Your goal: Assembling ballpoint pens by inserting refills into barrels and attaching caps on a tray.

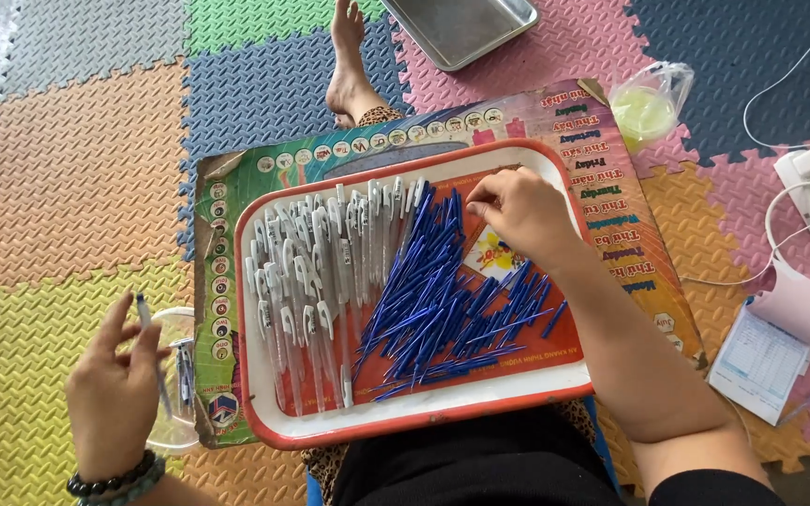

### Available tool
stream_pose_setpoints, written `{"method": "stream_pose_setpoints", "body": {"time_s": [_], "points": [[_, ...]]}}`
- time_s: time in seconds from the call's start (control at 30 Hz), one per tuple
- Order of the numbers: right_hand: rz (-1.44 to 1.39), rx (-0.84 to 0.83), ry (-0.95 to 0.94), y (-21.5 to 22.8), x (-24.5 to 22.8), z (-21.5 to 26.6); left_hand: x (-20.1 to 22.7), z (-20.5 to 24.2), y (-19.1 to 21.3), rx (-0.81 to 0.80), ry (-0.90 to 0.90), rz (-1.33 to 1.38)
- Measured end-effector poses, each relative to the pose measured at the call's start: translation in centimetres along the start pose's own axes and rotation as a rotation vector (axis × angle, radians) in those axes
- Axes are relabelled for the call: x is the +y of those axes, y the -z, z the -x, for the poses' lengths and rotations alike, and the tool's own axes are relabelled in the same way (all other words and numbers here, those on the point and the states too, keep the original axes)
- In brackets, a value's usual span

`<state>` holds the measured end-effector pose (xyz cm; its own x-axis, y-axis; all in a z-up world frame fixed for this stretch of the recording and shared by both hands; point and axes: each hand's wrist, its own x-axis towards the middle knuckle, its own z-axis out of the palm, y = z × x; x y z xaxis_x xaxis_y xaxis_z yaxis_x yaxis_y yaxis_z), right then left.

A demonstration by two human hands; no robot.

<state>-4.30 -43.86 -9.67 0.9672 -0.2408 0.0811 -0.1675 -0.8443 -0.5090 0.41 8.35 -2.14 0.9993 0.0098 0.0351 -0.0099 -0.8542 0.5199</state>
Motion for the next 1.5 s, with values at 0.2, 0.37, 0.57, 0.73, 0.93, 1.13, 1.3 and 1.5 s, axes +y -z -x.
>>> {"method": "stream_pose_setpoints", "body": {"time_s": [0.2, 0.37, 0.57, 0.73, 0.93, 1.13, 1.3, 1.5], "points": [[0.412, -0.013, 0.112, -3.8, 2.6, -1.0, -2.0, -0.7, -1.1, -0.212, 0.216, -0.427], [0.499, 0.037, 0.132, -4.6, 3.2, -1.3, 3.4, -1.4, -6.4, -0.101, -0.249, -0.065], [0.429, 0.07, 0.141, -3.0, 1.8, -0.6, 5.6, -1.5, -15.5, -0.257, -0.401, -0.343], [0.138, 0.03, 0.06, -1.0, -0.1, 0.2, 8.3, 2.1, -15.5, -0.402, -0.303, -0.583], [-0.162, 0.119, 0.081, 0.8, -2.0, 0.5, 9.7, 2.7, -13.8, -0.456, -0.414, -0.522], [-0.534, 0.076, -0.04, 1.8, -3.7, 1.1, 14.1, 2.2, -9.3, -0.475, -0.351, 0.024], [-1.358, 0.039, -0.15, 2.0, -4.1, 1.5, 16.6, 0.4, -10.3, -0.198, -0.308, 0.838], [-1.563, -0.196, -0.202, 2.5, -4.4, 1.6, 15.6, 0.4, -14.7, -0.257, -0.187, 0.956]]}}
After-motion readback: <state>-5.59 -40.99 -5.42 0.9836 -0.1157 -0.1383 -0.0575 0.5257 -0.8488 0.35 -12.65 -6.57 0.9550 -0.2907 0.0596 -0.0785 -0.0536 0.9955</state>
